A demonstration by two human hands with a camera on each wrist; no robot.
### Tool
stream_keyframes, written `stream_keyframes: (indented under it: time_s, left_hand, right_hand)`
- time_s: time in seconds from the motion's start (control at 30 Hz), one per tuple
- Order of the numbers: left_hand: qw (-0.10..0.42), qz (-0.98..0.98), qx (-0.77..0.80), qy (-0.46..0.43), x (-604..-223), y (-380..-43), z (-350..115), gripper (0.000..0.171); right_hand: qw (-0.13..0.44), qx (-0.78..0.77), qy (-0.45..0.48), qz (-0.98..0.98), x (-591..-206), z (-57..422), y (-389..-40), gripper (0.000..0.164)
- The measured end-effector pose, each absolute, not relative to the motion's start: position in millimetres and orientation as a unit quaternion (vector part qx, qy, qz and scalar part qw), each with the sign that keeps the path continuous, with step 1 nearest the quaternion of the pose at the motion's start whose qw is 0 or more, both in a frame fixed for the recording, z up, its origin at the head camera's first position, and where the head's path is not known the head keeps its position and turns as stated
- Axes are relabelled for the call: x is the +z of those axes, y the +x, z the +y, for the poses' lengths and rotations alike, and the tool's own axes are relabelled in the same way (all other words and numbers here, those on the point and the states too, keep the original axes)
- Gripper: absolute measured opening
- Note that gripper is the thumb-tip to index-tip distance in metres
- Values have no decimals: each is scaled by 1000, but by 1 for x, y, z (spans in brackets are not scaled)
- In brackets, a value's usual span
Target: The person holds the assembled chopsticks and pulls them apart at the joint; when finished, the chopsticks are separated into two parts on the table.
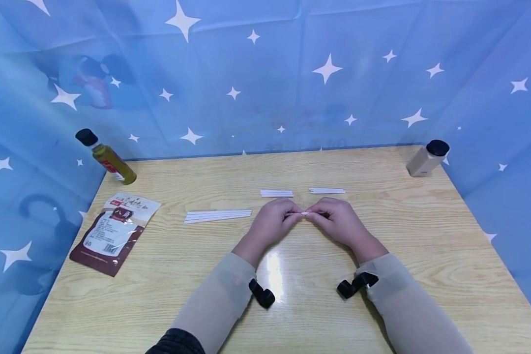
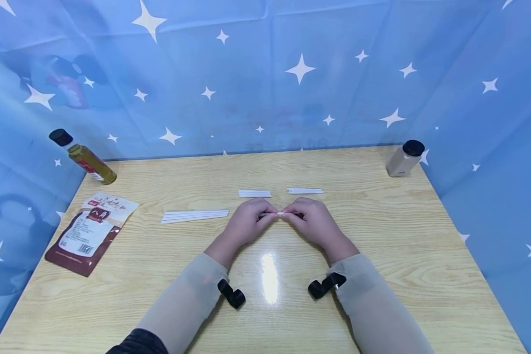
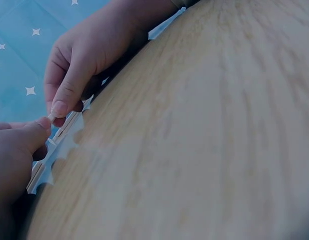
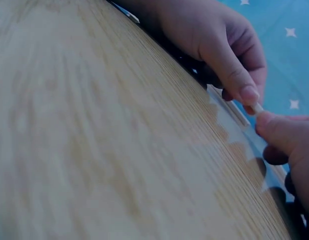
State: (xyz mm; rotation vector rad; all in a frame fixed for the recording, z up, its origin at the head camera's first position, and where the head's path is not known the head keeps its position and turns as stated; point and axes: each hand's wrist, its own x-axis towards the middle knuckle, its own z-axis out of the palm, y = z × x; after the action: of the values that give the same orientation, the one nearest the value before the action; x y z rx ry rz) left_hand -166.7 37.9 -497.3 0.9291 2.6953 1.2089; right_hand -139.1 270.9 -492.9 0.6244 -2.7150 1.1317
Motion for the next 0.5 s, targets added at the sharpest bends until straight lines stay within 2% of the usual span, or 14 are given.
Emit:
stream_keyframes:
  time_s: [0.2, 0.5]
  left_hand:
    - [-2, 852, 445, 275, -502, -173, 34, 9]
    - [-19, 854, 439, 280, -500, -171, 33, 7]
  right_hand:
    - [93, 394, 169, -899, -494, 281, -138, 6]
    - [126, 381, 183, -898, -495, 281, -138, 15]
